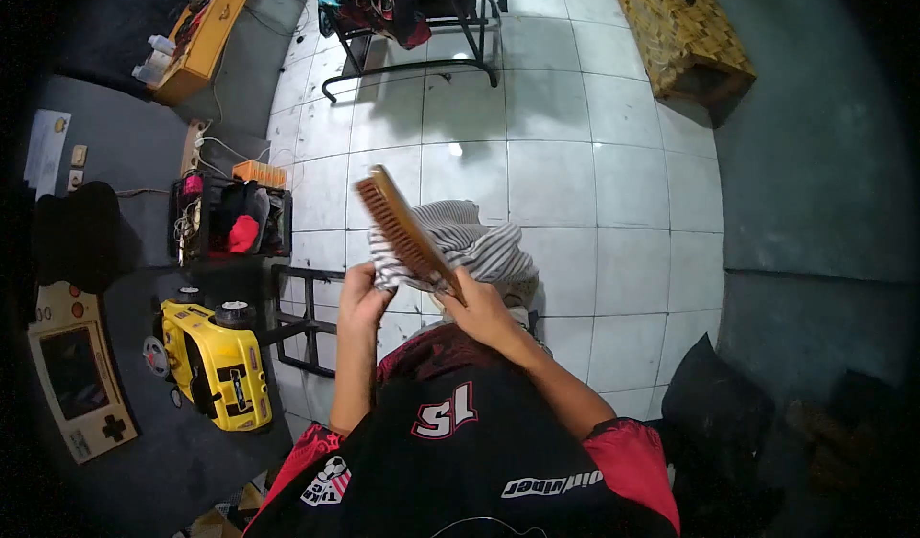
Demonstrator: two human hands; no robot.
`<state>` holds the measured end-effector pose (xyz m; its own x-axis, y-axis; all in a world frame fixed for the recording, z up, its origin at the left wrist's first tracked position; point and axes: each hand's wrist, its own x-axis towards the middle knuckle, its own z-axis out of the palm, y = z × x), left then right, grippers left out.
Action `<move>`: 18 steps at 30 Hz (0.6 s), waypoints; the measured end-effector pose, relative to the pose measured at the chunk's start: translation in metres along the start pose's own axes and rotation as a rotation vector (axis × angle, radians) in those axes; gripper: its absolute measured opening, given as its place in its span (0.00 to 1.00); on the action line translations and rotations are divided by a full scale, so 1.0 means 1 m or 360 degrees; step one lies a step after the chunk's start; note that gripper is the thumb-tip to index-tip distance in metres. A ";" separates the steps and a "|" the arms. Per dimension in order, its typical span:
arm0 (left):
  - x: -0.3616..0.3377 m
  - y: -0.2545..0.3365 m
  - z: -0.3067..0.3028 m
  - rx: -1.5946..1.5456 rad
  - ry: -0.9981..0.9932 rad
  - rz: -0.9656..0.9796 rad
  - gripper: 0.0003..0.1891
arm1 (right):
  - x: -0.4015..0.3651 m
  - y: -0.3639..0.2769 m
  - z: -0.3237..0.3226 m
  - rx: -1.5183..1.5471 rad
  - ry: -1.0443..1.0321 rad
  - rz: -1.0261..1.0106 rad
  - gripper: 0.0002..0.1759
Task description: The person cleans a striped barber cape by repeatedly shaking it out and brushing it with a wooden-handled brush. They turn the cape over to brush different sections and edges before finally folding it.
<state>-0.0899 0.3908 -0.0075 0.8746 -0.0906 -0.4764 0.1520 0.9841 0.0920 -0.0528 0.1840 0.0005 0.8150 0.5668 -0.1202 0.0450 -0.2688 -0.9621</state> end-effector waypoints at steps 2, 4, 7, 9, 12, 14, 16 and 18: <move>-0.001 0.013 0.031 0.0000 0.0108 0.0098 0.15 | -0.002 0.023 -0.003 -0.0057 -0.0162 0.0171 0.15; -0.001 0.024 0.044 0.0081 -0.0127 0.0189 0.15 | -0.001 0.042 0.000 -0.0152 -0.0129 0.0256 0.16; -0.011 0.008 0.116 0.0307 0.0403 0.0395 0.16 | 0.009 0.037 0.004 0.0163 0.0105 0.0316 0.21; -0.006 0.006 0.128 0.0398 0.0502 0.0515 0.17 | 0.018 -0.002 -0.002 0.0446 0.0089 0.0126 0.20; -0.002 0.000 0.144 0.0345 0.0236 0.0638 0.13 | 0.030 -0.040 0.001 0.0749 -0.0042 -0.0115 0.20; -0.001 -0.001 0.166 0.0363 0.0297 0.0794 0.11 | 0.040 -0.035 0.011 0.0554 -0.0175 -0.0154 0.21; -0.007 0.010 0.176 0.0365 0.0175 0.0823 0.09 | 0.048 -0.002 0.027 0.0205 -0.0241 -0.0149 0.20; -0.014 0.023 0.189 0.0373 0.0160 0.0974 0.06 | 0.049 0.072 0.038 -0.0295 -0.0509 0.0175 0.20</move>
<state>-0.0115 0.3856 0.1670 0.7892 0.5004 -0.3561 -0.2527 0.7931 0.5542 -0.0317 0.2216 -0.0842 0.6005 0.7333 -0.3188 0.0950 -0.4613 -0.8821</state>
